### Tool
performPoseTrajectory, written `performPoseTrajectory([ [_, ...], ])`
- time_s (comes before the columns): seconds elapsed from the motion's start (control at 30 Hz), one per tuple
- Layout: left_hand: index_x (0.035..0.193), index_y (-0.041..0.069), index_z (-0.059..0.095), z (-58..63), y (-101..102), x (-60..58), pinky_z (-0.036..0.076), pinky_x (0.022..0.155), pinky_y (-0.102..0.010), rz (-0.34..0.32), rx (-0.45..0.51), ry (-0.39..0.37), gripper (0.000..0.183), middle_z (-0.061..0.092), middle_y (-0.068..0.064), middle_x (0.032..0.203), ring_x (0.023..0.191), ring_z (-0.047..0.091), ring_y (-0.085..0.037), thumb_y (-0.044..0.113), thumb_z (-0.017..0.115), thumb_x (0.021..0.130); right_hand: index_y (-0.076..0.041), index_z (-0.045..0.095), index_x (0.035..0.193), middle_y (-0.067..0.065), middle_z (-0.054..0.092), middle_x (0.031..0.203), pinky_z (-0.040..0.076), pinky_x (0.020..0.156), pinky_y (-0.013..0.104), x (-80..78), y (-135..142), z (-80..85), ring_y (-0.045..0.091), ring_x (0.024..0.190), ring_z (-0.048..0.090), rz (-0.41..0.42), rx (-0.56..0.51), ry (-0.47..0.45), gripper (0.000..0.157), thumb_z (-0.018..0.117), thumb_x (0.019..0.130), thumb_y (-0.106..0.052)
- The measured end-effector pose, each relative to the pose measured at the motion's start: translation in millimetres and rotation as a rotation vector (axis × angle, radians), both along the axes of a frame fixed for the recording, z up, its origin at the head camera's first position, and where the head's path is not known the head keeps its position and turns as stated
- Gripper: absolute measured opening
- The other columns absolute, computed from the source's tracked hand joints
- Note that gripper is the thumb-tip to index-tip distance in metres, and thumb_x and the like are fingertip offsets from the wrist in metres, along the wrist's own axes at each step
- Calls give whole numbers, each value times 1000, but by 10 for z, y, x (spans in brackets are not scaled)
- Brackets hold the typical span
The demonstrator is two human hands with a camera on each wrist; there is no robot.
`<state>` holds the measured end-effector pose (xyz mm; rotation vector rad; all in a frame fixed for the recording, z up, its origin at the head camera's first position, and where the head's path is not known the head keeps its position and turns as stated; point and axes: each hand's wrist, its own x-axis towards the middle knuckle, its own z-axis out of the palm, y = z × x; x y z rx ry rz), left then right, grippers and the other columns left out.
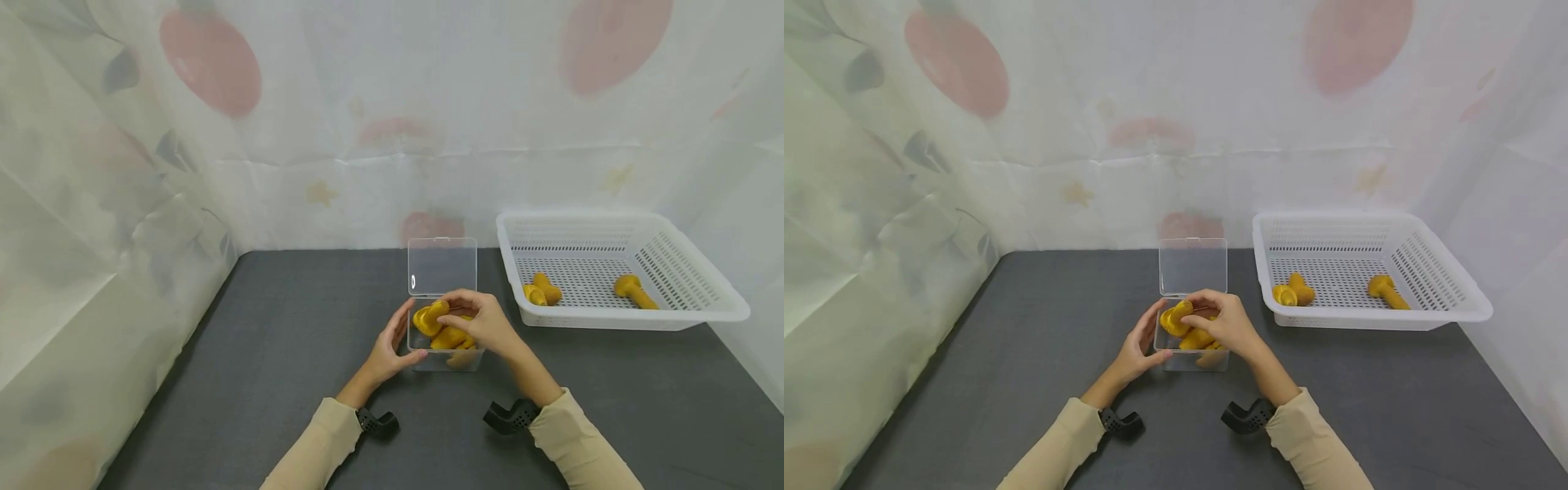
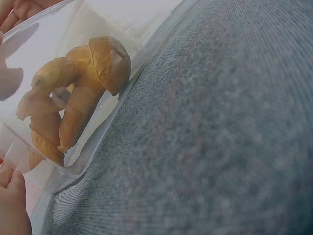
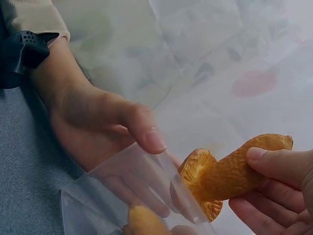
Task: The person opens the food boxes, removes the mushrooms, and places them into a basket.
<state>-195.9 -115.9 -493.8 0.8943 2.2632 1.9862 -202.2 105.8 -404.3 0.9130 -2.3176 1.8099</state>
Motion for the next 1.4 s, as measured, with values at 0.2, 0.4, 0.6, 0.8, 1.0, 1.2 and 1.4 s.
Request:
performPoseTrajectory([
  [0.2,155,14,20,-6,-7,0,21,119,-13,-3,1,-12,88,16,-13,163,152,13,-34,14,74,84,9,65,106,30,68,104,57,79,16,28,52,38,1,87,70,-24,-22,12,28,73,83,-6],
  [0.4,155,15,20,14,-2,9,20,116,-6,-13,15,-20,88,15,-12,164,152,11,-32,13,73,84,12,63,107,22,72,101,57,77,14,56,124,62,1,87,70,-50,-69,14,33,73,84,-10],
  [0.6,155,10,18,21,-3,7,20,116,-6,-28,33,3,89,14,-16,163,151,11,-36,16,73,85,16,61,106,-24,67,98,56,77,12,31,196,62,-8,87,66,-48,-106,26,26,69,83,6],
  [0.8,154,5,19,17,-2,7,21,116,-7,-34,63,23,86,15,-21,162,149,12,-41,18,71,87,18,60,106,-27,66,98,55,77,10,27,278,97,-9,87,65,-86,-128,34,29,70,83,4],
  [1.0,154,3,20,8,2,11,21,116,-7,-35,73,52,85,16,-24,161,151,16,-32,23,70,88,19,58,108,-25,68,98,55,77,10,32,370,161,-8,89,65,-106,-162,46,30,68,82,8],
  [1.2,154,5,19,1,3,14,21,117,-8,-32,73,34,86,15,-21,162,149,20,-4,28,70,88,13,63,106,-20,71,98,56,75,12,11,486,198,-5,90,68,-117,-260,31,25,68,81,11],
  [1.4,154,7,19,-13,0,13,21,117,-8,-36,67,44,83,15,-21,162,150,19,-4,20,68,89,-7,69,105,-20,72,97,55,75,10,10,622,247,-5,89,67,-199,-288,25,31,66,81,14],
])
